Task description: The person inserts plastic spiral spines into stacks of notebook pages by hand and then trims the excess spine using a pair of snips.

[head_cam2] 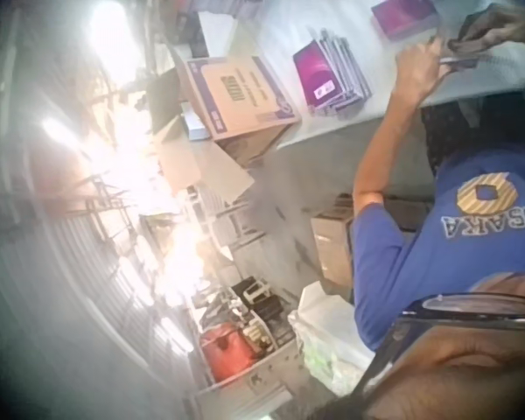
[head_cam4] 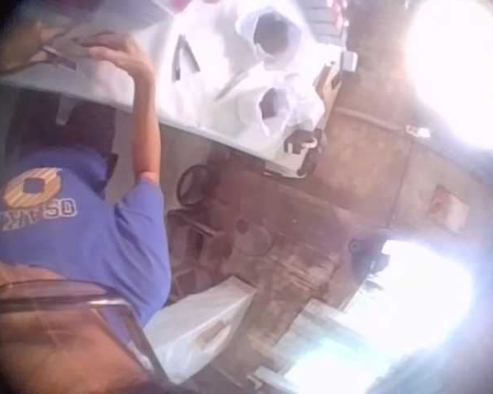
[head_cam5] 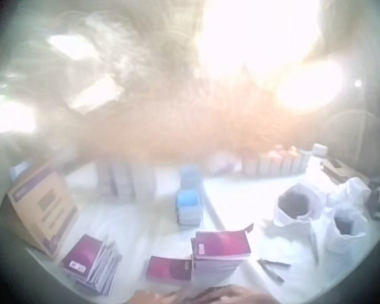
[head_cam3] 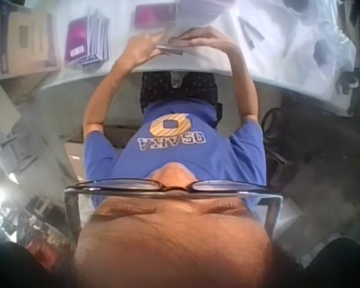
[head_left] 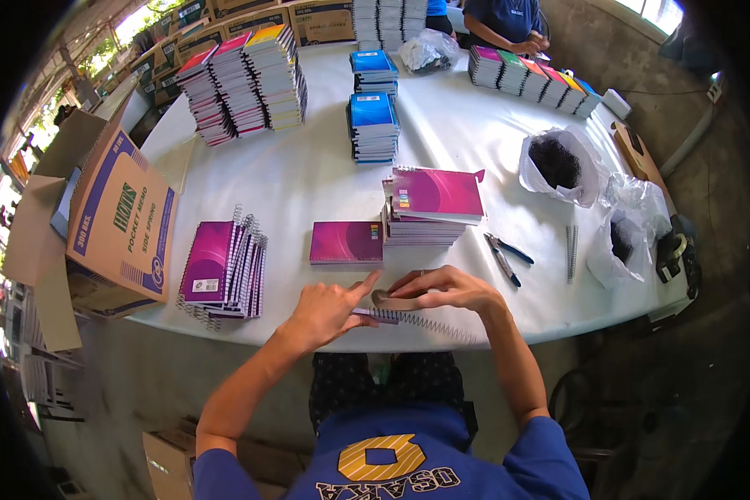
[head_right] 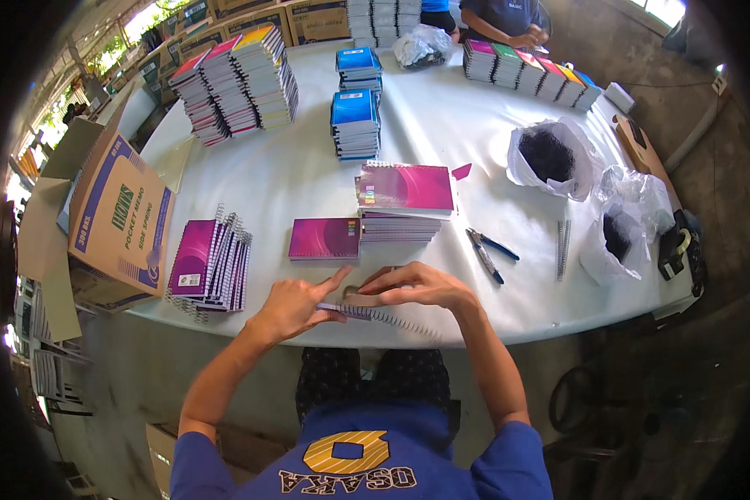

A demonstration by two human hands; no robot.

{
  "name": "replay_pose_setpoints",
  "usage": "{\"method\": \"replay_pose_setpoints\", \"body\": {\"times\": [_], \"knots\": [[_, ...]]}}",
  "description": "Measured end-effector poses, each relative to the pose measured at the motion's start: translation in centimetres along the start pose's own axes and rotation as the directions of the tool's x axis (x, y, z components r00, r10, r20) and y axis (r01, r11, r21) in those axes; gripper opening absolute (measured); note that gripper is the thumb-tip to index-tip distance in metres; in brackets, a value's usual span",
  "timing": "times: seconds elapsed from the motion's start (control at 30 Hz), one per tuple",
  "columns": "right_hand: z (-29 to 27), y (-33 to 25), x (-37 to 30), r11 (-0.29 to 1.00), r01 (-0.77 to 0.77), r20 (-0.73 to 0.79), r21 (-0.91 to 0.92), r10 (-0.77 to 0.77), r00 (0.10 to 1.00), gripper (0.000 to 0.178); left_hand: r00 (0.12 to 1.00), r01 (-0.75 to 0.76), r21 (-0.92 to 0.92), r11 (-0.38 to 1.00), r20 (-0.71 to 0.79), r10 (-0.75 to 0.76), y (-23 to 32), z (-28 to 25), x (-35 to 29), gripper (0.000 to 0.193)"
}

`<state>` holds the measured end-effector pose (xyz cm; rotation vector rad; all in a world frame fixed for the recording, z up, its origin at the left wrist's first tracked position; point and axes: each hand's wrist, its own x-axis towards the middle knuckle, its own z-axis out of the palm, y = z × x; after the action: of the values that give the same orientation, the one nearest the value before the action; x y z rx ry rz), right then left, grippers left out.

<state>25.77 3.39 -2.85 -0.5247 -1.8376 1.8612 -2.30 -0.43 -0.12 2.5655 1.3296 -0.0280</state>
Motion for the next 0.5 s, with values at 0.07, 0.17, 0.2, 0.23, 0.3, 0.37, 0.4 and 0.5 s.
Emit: {"method": "replay_pose_setpoints", "body": {"times": [0.07,0.17,0.2,0.23,0.3,0.37,0.4,0.5], "knots": [[-0.2,1.0,0.0,0.961,0.167,0.001,0.219,-0.171,0.985,0.058,0.999,-0.009,0.008,1.000,-0.035,0.010,-0.4,0.5,0.2,0.090],[1.7,-2.4,2.4,0.897,-0.233,-0.073,-0.374,0.222,0.972,0.063,0.989,0.023,-0.011,1.000,-0.146,-0.024,-1.1,0.6,-0.9,0.089],[1.5,-1.9,2.5,0.913,-0.198,-0.079,-0.358,0.182,0.980,0.065,0.994,0.058,-0.011,0.998,-0.092,-0.059,-0.8,-0.2,-1.0,0.089],[1.1,-1.1,2.2,0.908,-0.202,-0.082,-0.367,0.185,0.979,0.065,0.995,0.092,-0.019,0.996,-0.042,-0.093,-0.6,-0.6,-0.8,0.089],[1.0,-0.3,1.7,0.972,0.118,0.014,0.203,-0.124,0.992,0.057,0.990,0.080,-0.095,0.992,-0.107,-0.090,-1.2,-0.3,-0.9,0.089],[1.0,-0.7,2.0,1.000,0.003,0.035,-0.018,-0.002,0.999,0.054,0.982,0.072,-0.167,0.983,-0.159,-0.099,-1.8,0.5,-1.3,0.089],[0.9,-0.9,2.4,0.989,-0.075,0.000,-0.129,0.076,0.997,0.054,0.982,0.106,-0.277,0.955,-0.125,-0.145,-2.1,0.6,-1.2,0.092],[1.1,-1.2,3.1,0.972,-0.126,-0.023,-0.200,0.124,0.992,0.052,0.964,0.006,-0.511,0.859,-0.225,-0.141,-3.4,2.2,-1.3,0.096]]}}
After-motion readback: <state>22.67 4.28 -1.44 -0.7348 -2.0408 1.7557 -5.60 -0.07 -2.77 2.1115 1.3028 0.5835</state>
